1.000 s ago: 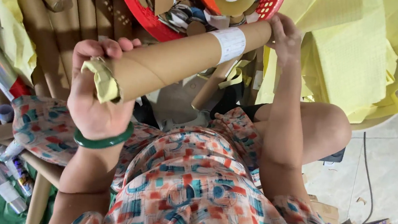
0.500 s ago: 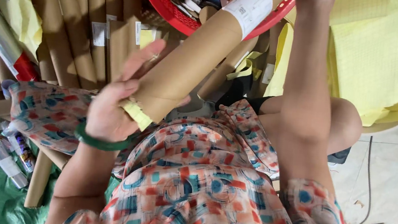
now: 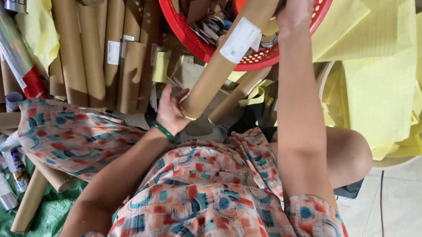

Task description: The recorder is packing rolled items into cardboard tubes and sealing them with tape.

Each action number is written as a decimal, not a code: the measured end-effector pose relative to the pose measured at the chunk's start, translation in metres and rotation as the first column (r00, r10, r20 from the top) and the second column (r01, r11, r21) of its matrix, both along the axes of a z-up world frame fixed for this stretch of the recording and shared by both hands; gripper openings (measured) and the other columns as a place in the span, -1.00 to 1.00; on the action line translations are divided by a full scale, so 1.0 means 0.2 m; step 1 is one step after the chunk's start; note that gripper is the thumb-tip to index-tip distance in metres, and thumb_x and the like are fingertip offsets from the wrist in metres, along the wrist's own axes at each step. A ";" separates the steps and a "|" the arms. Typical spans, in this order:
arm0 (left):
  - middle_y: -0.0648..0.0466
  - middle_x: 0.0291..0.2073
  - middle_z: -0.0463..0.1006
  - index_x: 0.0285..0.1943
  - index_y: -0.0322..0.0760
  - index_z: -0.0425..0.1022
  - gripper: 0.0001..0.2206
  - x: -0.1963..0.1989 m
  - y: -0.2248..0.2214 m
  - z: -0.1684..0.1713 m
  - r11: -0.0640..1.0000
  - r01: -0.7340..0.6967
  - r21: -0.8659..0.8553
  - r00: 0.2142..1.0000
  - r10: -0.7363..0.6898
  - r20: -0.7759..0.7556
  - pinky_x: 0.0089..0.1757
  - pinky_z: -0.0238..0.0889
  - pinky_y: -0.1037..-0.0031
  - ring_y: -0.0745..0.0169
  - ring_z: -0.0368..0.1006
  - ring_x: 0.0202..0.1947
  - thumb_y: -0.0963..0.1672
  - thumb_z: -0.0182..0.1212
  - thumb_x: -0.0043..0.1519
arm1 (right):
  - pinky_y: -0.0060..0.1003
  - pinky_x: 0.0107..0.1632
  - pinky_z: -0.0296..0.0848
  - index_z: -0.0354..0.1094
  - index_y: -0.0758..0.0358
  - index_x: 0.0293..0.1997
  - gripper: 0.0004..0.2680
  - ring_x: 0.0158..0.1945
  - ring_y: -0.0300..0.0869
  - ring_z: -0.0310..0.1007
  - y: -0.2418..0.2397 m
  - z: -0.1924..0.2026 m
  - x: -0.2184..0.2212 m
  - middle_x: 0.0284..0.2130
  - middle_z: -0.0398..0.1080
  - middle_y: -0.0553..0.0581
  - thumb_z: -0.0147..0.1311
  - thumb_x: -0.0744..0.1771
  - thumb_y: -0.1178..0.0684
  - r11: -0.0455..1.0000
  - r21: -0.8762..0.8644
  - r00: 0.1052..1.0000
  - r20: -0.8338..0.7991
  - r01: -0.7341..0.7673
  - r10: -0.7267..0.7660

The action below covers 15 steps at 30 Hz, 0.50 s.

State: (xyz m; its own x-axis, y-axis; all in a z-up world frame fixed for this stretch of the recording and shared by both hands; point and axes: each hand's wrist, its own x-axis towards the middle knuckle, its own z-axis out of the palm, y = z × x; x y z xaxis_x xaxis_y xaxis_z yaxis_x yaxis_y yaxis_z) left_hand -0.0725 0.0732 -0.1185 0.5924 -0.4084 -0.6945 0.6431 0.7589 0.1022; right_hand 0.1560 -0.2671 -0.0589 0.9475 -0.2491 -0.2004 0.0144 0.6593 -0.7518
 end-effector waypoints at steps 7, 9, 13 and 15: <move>-0.20 0.06 0.56 0.16 -0.53 0.44 -0.23 -0.03 -0.07 -0.37 0.999 -0.035 0.000 0.989 0.034 -0.141 0.11 0.33 0.17 -0.09 0.50 0.07 0.26 -0.19 0.30 | -0.05 0.17 0.52 0.12 0.22 0.39 -0.63 0.15 -0.05 0.46 0.32 0.17 -0.22 0.13 0.40 0.22 0.11 0.42 0.04 0.968 -0.252 0.987 0.157 -0.002 0.043; -0.19 0.03 0.60 0.13 -0.54 0.48 -0.26 -0.02 -0.05 -0.44 0.998 0.004 0.067 0.988 0.006 -0.154 0.12 0.34 0.19 -0.08 0.53 0.05 0.23 -0.21 0.32 | -0.04 0.12 0.57 0.03 0.17 0.42 -0.56 0.08 -0.03 0.50 0.42 0.25 -0.28 0.08 0.41 0.22 0.14 0.39 0.06 0.972 -0.228 0.972 0.208 -0.055 0.104; -0.18 0.04 0.61 0.12 -0.54 0.51 -0.29 -0.06 -0.06 -0.57 0.997 0.033 0.069 0.991 -0.024 -0.135 0.12 0.35 0.23 -0.05 0.53 0.06 0.20 -0.20 0.36 | 0.00 0.05 0.61 0.01 0.20 0.42 -0.54 -0.01 0.02 0.55 0.47 0.32 -0.31 0.01 0.44 0.28 0.17 0.38 0.07 0.971 -0.213 0.961 0.228 -0.111 0.159; -0.16 0.05 0.60 0.12 -0.51 0.51 -0.35 -0.06 -0.07 -0.69 0.995 0.093 0.039 0.990 -0.088 -0.107 0.10 0.36 0.23 -0.04 0.52 0.07 0.18 -0.15 0.40 | 0.00 0.04 0.60 -0.02 0.20 0.43 -0.52 -0.03 0.03 0.55 0.48 0.32 -0.31 0.01 0.45 0.29 0.19 0.37 0.07 0.974 -0.206 0.966 0.219 -0.095 0.141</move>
